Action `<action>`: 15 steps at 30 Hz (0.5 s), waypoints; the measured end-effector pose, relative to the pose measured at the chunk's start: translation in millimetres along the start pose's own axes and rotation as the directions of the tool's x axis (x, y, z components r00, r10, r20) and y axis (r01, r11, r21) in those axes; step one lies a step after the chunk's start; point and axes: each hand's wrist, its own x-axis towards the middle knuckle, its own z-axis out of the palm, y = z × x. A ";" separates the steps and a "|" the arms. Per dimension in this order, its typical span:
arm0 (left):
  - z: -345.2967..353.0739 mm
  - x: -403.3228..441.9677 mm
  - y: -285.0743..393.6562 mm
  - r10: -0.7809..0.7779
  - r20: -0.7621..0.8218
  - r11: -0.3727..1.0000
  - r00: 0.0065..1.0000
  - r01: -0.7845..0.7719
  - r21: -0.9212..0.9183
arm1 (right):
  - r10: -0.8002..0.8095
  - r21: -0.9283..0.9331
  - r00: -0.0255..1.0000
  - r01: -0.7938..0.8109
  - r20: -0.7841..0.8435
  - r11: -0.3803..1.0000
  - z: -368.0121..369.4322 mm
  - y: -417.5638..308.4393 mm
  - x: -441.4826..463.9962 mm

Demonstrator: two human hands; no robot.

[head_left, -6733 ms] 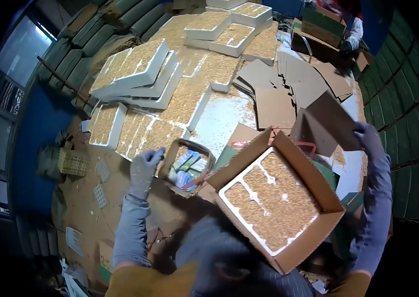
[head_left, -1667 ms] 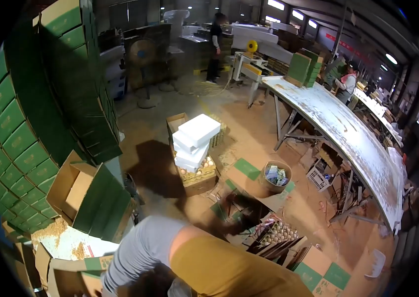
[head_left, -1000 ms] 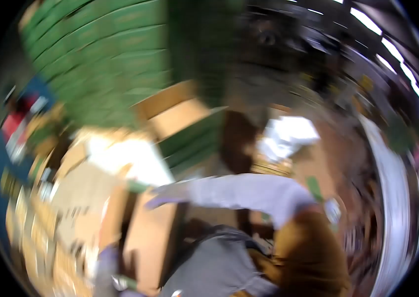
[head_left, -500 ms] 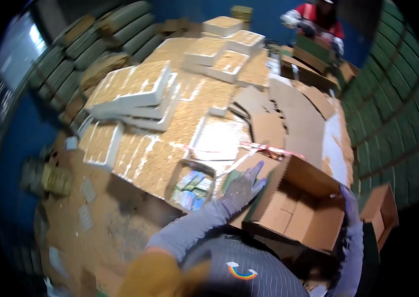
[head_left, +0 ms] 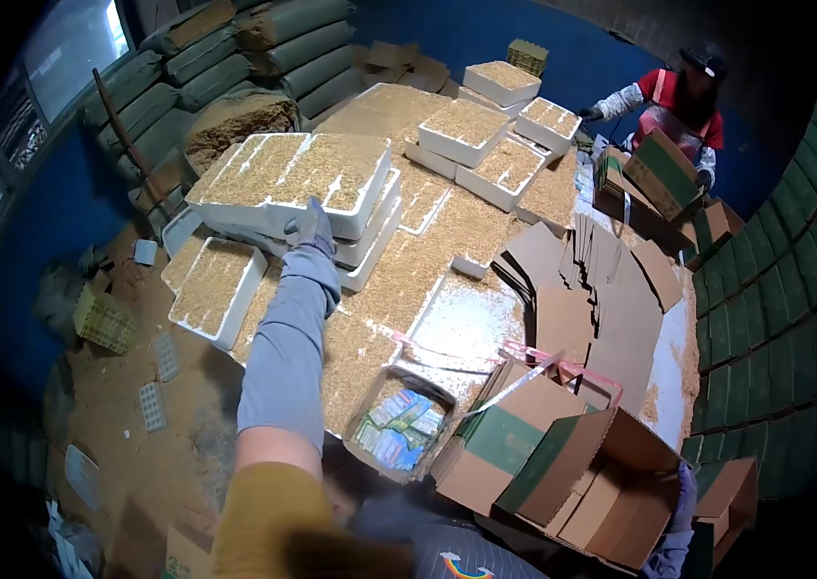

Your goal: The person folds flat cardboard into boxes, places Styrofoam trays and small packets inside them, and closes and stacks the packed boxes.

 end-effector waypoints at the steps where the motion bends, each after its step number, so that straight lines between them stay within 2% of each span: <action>1: -16.8 5.0 -7.3 0.116 0.076 0.990 0.990 -0.121 0.065 | -0.009 -0.055 1.000 0.010 0.002 0.998 -7.9 6.0 -0.9; 3: -47.8 -7.8 -20.8 0.349 0.097 0.937 0.932 -0.348 -0.023 | 0.008 -0.015 0.999 -0.008 -0.041 1.000 -2.0 4.4 -7.7; 4: -60.3 -21.1 -28.1 0.458 0.020 0.879 0.889 -0.449 -0.161 | 0.014 0.034 0.997 -0.012 -0.079 0.999 3.4 2.3 -8.9; 6: -66.9 -32.3 -35.5 0.444 -0.231 0.709 0.866 -0.497 -0.500 | 0.017 0.069 0.998 -0.013 -0.057 0.998 11.3 -6.4 -11.4; 8: -83.2 -71.4 -25.6 0.319 -0.281 0.854 0.905 -0.403 -0.329 | 0.031 0.080 0.999 -0.030 -0.018 0.996 13.7 -16.9 -16.2; 9: -91.6 -57.0 -33.0 0.341 0.019 0.859 0.940 -0.303 -0.413 | -0.051 0.006 0.998 0.051 -0.024 0.999 16.9 -18.5 -14.2; 10: -98.0 -58.3 -28.3 0.361 0.316 0.865 0.878 -0.188 -0.466 | -0.136 -0.065 0.990 0.135 -0.025 0.989 19.4 -15.0 -12.5; 11: -99.7 -60.5 -21.2 0.269 0.336 0.884 0.903 -0.093 -0.458 | -0.092 0.036 0.995 0.093 -0.033 0.995 12.7 -5.8 -7.2; 12: -103.0 -67.7 -22.1 0.276 0.344 0.883 0.898 -0.094 -0.461 | -0.095 0.040 0.994 0.097 -0.044 0.994 7.9 -1.6 -9.1; 14: -115.0 -111.2 -17.4 0.187 0.634 0.806 0.750 0.252 -0.536 | -0.255 -0.265 0.967 0.243 -0.009 0.933 3.6 -3.0 -9.3; 15: -120.2 -136.2 -12.7 0.135 0.755 0.760 0.642 0.421 -0.494 | -0.185 -0.073 0.982 0.181 -0.049 0.981 4.3 1.5 -8.0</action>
